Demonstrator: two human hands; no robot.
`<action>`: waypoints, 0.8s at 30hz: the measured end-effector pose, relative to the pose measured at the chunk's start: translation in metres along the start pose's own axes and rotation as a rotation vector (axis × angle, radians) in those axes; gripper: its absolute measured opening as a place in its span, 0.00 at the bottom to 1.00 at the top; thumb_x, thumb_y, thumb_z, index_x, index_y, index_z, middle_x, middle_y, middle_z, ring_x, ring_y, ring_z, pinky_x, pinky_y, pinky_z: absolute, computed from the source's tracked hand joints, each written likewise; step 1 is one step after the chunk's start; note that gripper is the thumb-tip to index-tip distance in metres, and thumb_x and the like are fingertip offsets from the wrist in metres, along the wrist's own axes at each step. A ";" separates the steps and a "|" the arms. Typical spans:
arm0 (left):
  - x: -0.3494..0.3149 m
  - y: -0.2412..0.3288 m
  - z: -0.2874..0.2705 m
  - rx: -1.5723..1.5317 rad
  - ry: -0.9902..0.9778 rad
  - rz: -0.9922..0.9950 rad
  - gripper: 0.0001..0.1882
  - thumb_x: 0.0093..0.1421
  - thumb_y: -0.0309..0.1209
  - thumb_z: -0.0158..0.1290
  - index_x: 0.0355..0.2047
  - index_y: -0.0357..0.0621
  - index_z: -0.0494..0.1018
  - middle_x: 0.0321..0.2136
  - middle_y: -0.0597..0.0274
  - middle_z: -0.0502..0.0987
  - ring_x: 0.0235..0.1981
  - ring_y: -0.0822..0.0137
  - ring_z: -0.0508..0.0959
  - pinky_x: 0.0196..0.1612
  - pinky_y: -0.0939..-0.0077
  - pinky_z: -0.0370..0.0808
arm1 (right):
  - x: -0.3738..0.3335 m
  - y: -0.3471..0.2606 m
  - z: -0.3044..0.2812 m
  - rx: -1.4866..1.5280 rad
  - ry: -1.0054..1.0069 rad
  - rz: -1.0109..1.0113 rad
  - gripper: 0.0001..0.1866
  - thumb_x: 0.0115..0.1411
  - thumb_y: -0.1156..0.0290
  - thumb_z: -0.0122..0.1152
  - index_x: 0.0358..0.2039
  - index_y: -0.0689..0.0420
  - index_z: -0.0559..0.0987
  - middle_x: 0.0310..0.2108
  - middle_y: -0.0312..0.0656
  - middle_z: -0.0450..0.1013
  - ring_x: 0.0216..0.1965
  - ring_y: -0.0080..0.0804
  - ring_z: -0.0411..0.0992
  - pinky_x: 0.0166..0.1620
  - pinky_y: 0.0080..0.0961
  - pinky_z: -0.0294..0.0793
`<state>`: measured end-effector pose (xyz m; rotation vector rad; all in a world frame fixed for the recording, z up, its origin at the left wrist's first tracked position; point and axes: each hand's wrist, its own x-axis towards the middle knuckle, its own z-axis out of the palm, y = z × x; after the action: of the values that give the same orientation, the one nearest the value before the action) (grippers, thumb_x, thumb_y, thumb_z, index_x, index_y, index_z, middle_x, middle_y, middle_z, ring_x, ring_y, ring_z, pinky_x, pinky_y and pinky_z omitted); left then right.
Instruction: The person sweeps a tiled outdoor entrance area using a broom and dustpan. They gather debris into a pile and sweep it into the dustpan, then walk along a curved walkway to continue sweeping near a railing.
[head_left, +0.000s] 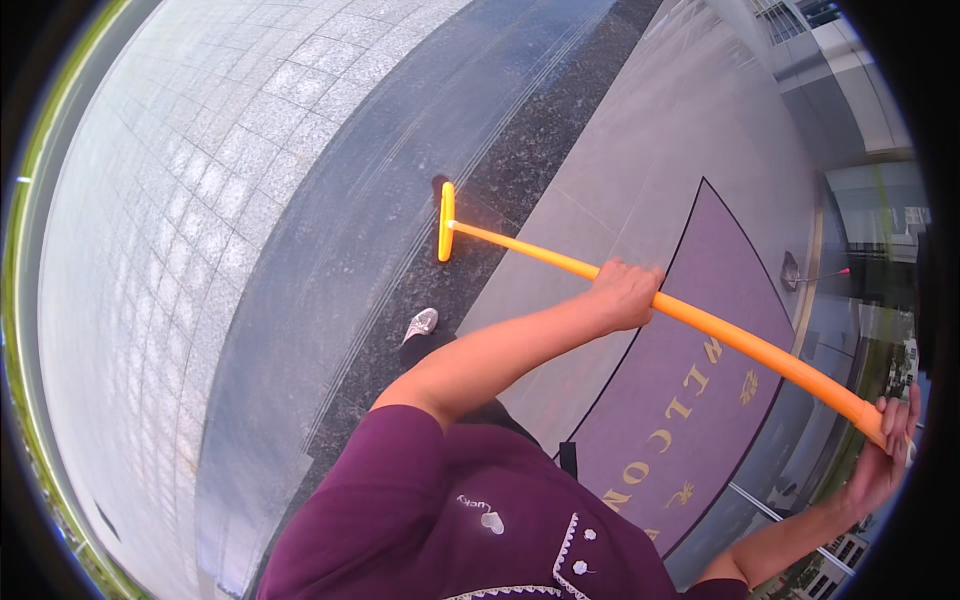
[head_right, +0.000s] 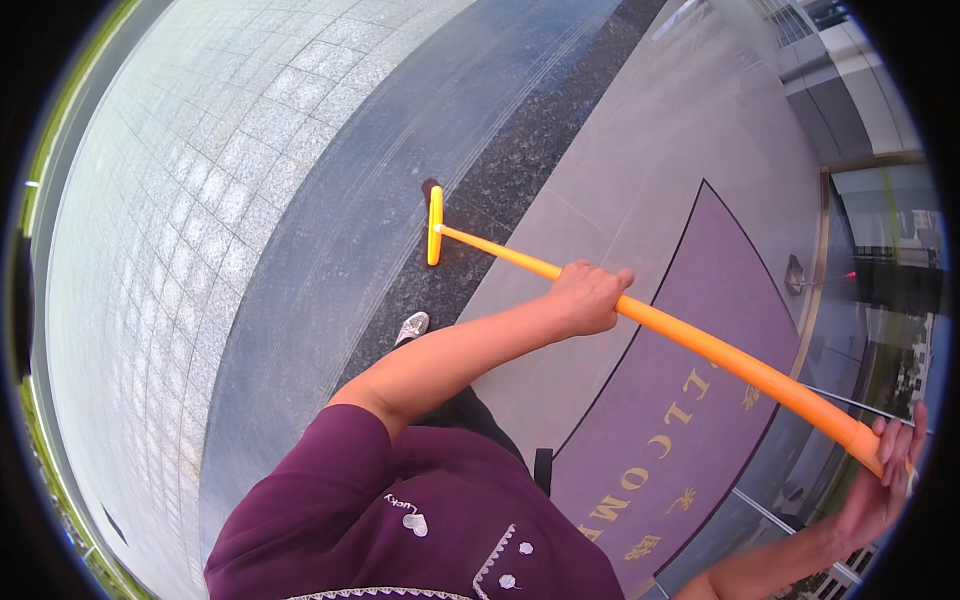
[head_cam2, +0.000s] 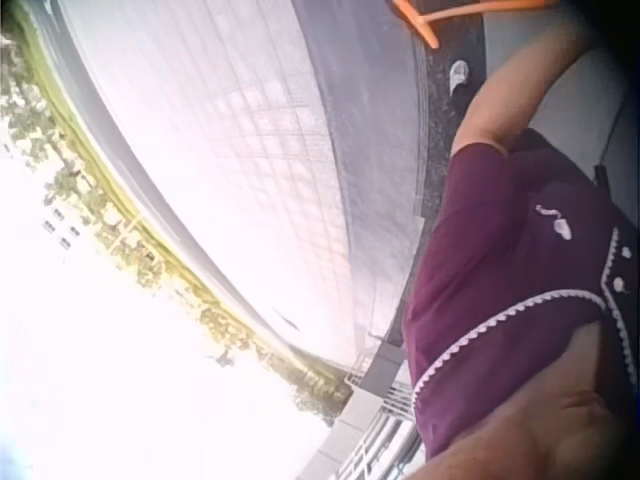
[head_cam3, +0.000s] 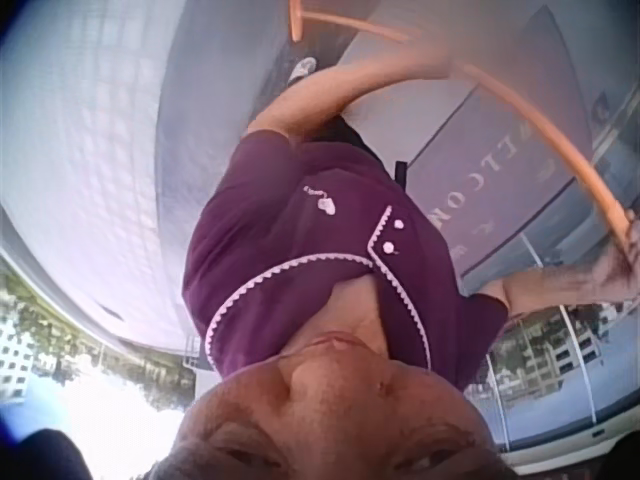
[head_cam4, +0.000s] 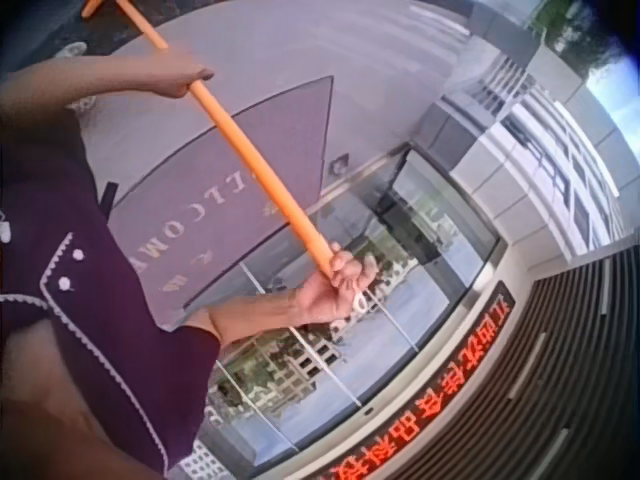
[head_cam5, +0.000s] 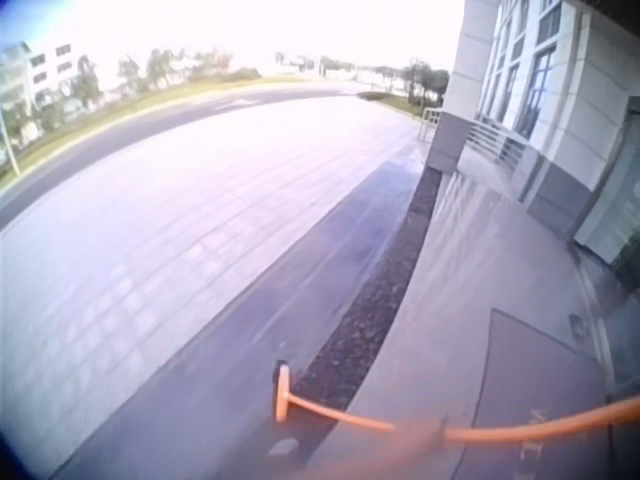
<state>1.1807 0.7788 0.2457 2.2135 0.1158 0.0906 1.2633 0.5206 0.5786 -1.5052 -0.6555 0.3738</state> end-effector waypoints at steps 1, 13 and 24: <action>-0.007 -0.024 0.006 0.012 -0.012 -0.044 0.08 0.44 0.22 0.46 0.28 0.43 0.66 0.18 0.56 0.74 0.24 0.53 0.75 0.31 0.63 0.66 | 0.013 0.032 0.018 0.065 0.025 0.065 0.15 0.47 0.75 0.54 0.36 0.61 0.62 0.18 0.32 0.54 0.28 0.24 0.57 0.50 0.29 0.58; 0.083 -0.120 -0.012 -0.055 -0.322 -0.131 0.11 0.48 0.25 0.44 0.33 0.48 0.71 0.26 0.54 0.75 0.32 0.53 0.75 0.34 0.59 0.70 | 0.143 0.102 0.072 -0.116 0.258 0.176 0.24 0.48 0.75 0.51 0.47 0.68 0.62 0.20 0.33 0.56 0.29 0.25 0.60 0.50 0.32 0.62; 0.221 -0.029 -0.024 -0.078 0.009 0.454 0.10 0.45 0.26 0.52 0.30 0.48 0.70 0.22 0.58 0.74 0.28 0.56 0.73 0.31 0.61 0.68 | 0.050 0.001 0.070 -0.562 0.214 -0.152 0.22 0.44 0.62 0.57 0.37 0.62 0.68 0.17 0.30 0.56 0.31 0.25 0.57 0.48 0.32 0.51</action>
<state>1.3960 0.8411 0.2423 2.1241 -0.3812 0.3483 1.2596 0.6063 0.5818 -1.9764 -0.7330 -0.1034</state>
